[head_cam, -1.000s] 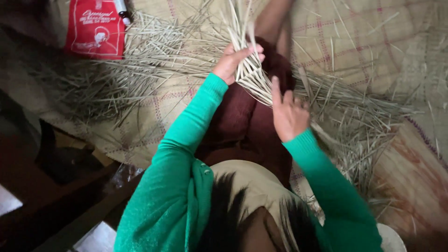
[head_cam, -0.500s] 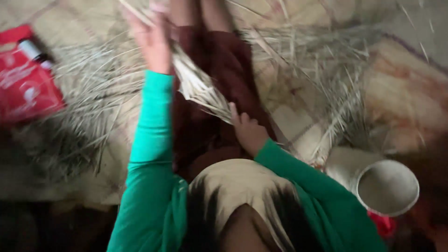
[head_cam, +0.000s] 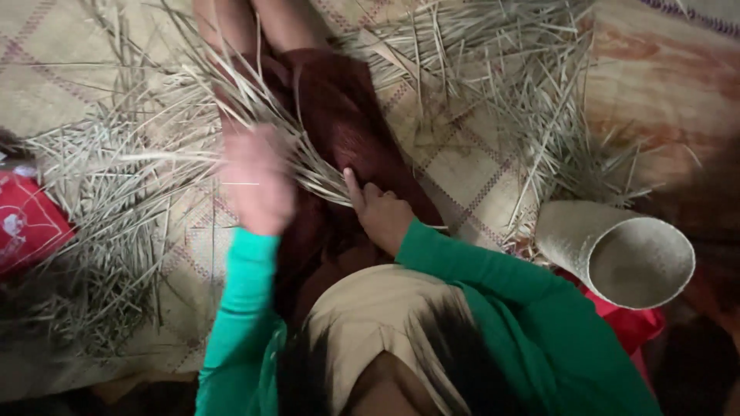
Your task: Weaving dried grass strands together to form a structure
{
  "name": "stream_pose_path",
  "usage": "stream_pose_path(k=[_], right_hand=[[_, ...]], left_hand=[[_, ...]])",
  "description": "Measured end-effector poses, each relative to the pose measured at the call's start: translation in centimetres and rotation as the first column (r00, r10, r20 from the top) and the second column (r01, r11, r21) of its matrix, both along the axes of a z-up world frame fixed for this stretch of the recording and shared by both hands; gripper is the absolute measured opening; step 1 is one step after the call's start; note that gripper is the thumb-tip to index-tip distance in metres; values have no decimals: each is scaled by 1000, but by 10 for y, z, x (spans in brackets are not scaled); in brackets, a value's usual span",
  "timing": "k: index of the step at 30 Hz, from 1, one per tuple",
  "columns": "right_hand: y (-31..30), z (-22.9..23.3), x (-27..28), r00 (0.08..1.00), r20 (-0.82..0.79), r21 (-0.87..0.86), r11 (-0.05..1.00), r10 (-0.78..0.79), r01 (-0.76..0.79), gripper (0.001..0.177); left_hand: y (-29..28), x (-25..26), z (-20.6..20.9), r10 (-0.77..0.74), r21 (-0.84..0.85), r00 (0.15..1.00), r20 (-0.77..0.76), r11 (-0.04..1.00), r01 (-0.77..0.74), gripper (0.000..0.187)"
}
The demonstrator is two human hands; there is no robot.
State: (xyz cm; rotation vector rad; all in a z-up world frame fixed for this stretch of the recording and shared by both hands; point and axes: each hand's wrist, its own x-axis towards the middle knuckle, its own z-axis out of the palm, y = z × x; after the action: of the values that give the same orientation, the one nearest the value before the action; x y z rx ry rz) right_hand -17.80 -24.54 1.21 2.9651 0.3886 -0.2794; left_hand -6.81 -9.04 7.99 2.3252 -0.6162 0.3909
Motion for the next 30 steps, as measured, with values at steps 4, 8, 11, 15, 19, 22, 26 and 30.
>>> stream_pose_path(k=[4, 8, 11, 15, 19, 22, 26, 30], right_hand=[[-5, 3, 0, 995, -90, 71, 997, -35, 41, 73], [-56, 7, 12, 953, -301, 698, 691, 43, 189, 74], [-87, 22, 45, 939, -337, 843, 424, -63, 331, 58], [-163, -75, 75, 873, -203, 682, 576, -444, 451, 34], [-166, -84, 79, 862, -232, 440, 741, -452, 507, 33], [-172, -116, 75, 837, -324, 471, 692, -440, 546, 21], [-158, -113, 77, 754, -253, 470, 604, -606, 643, 19], [-158, -118, 82, 813, -167, 649, 559, -558, 517, 10]], left_hand=[[-17, -7, -51, -283, 311, 937, 205, 927, 212, 28], [-21, 5, -65, -81, 309, 976, 200, 951, 16, 22], [-21, 3, -61, -116, 288, 971, 208, 956, 53, 19], [-23, 1, -58, -156, 272, 969, 193, 957, 100, 19], [-28, 1, -63, -146, 260, 966, 216, 962, 87, 18], [-30, 0, -63, -147, 247, 966, 213, 965, 92, 17], [-36, -3, -60, -148, 225, 965, 216, 969, 98, 17], [-43, -6, -47, -177, 270, 952, 249, 957, 107, 17]])
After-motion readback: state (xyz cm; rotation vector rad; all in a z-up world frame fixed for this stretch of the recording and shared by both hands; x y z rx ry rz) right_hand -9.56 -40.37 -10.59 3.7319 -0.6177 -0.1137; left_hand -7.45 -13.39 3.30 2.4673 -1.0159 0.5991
